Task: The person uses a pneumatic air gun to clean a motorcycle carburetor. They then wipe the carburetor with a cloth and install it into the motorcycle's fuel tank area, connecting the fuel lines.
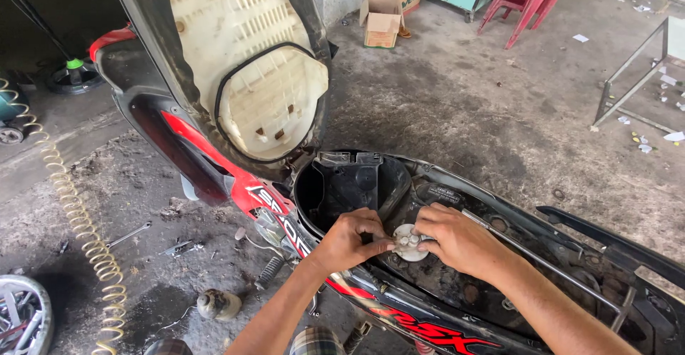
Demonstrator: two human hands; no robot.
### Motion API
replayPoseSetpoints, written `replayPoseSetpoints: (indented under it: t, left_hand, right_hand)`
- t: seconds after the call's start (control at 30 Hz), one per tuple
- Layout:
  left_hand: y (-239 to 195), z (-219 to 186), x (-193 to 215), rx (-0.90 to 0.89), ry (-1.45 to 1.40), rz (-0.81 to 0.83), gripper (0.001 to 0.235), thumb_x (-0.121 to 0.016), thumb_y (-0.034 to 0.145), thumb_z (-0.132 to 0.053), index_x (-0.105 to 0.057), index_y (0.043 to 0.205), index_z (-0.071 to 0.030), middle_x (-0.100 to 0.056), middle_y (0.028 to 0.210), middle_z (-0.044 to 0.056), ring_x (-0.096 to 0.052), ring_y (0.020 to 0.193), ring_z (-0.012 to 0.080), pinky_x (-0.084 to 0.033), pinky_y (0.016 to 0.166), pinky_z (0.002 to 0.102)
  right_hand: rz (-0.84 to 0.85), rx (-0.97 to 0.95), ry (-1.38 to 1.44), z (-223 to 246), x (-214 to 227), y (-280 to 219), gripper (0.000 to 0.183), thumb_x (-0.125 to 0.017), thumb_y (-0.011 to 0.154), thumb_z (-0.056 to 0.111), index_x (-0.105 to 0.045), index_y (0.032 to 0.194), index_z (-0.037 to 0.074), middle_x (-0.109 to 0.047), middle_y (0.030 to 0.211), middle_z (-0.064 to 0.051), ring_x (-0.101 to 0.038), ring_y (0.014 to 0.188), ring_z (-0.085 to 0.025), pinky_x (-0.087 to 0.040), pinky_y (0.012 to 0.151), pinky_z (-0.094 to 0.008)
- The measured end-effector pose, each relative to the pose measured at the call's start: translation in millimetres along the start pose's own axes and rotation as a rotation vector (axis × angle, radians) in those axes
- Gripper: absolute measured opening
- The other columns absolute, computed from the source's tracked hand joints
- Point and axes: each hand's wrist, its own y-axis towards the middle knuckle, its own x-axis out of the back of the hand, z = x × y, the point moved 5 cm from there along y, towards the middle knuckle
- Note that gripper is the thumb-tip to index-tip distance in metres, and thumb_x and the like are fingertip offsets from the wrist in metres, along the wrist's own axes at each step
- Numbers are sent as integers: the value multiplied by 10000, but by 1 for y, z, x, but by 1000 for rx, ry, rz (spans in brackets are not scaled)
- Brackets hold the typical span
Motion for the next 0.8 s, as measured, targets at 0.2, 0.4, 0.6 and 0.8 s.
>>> replayPoseSetpoints:
  t: [0.2, 0.4, 0.6, 0.8]
  left_hand:
    - [2, 9, 5, 57, -133, 89, 87, -786, 960, -88, -772, 877, -64, -608, 794, 74, -586, 765, 210, -475, 683, 403]
    - [5, -4, 10, 140, 16, 113, 84, -796, 829, -12, -804, 908, -41, -614, 812, 32, -528, 692, 143, -440, 619, 282]
    - [0, -4, 18, 50, -69, 34, 125, -841, 823, -31, -799, 940, -47, -650, 851, 38, -543, 652, 125, -443, 594, 259]
    - [-2, -4, 28, 43, -54, -63, 230, -684, 821, 64, -754, 1014, -38, -616, 822, 26, -503, 632, 120, -419, 572, 259]
  right_hand:
    - [25, 8, -13, -1, -2, 2, 85, -720, 911, 248, -698, 960, 182, -690, 1017, -1, -639, 1015, -219, -519, 826, -382]
    - [-51, 26, -24, 15, 7, 3, 252, -747, 840, 203, -756, 1081, 129, -669, 969, 24, -620, 868, -165, -511, 832, -342]
    - [-61, 26, -10, 5, 3, 5, 308, -778, 806, 204, -744, 1107, 150, -699, 1012, 57, -648, 862, -128, -535, 846, -312]
    - [-86, 9, 2, -15, 0, 4, 308, -737, 856, 202, -726, 1160, 155, -708, 1099, 28, -696, 923, -118, -604, 858, -261]
